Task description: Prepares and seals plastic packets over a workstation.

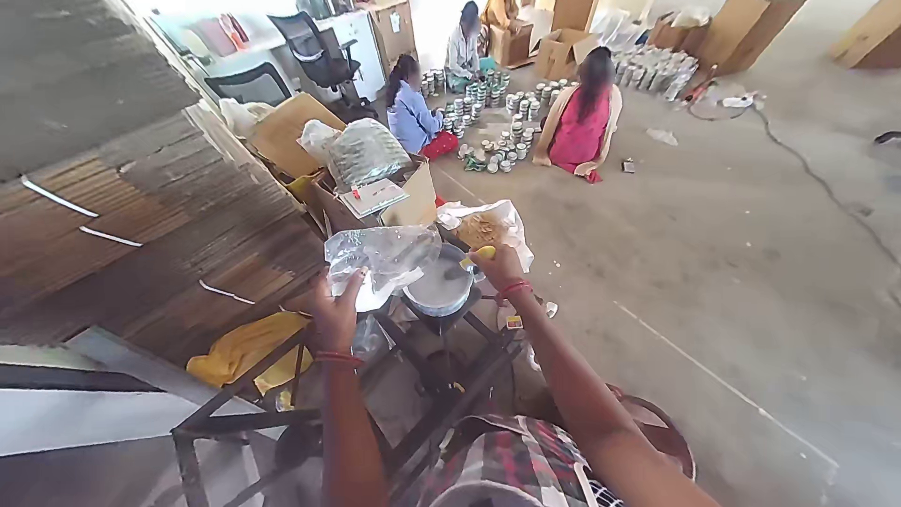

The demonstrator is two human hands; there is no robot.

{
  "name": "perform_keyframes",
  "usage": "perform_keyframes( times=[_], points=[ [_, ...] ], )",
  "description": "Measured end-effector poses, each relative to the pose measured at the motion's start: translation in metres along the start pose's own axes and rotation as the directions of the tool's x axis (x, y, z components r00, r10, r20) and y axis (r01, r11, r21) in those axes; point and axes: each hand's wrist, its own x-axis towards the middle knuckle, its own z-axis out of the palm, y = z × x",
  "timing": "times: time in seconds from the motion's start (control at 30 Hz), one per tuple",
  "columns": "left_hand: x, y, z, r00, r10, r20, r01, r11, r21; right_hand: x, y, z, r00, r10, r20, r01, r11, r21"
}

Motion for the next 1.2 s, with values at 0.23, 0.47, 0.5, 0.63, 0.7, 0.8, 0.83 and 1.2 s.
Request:
perform_keyframes(
  times=[0.23,0.47,0.5,0.63,0.7,0.8,0.83,1.2],
  points=[
    [0.003,-0.01,0.006,0.999,0.002,0.038,-0.002,1.0,-0.008,-0.005,0.018,0.006,0.991,0.024,0.128,-0.037,0.994,0.099],
    [0.004,-0.003,0.013,0.998,-0.013,0.055,0.012,1.0,0.023,-0.001,0.027,0.015,1.0,0.029,0.009,-0.029,0.992,0.124],
    [0.006,-0.001,0.014,0.998,-0.005,0.065,0.002,0.999,0.043,0.0,0.028,0.016,0.997,0.04,0.067,-0.05,0.986,0.16],
    [0.012,0.007,0.012,0.996,0.011,0.087,-0.017,0.997,0.071,-0.002,0.029,0.001,0.985,0.106,0.134,-0.131,0.971,0.198],
    [0.012,0.009,0.014,0.996,0.021,0.088,-0.026,0.998,0.057,0.0,0.031,-0.001,0.992,0.116,0.052,-0.122,0.982,0.143],
    [0.013,0.009,0.015,0.996,0.024,0.086,-0.029,0.998,0.062,-0.001,0.032,0.01,0.992,0.125,0.014,-0.125,0.977,0.17],
    [0.013,0.009,0.016,0.996,0.022,0.084,-0.027,0.997,0.069,-0.002,0.031,0.012,0.989,0.143,0.048,-0.149,0.968,0.204],
    [0.013,0.015,0.014,0.997,0.028,0.078,-0.033,0.997,0.066,-0.008,0.033,0.015,0.988,0.133,0.079,-0.146,0.972,0.184]
  ],
)
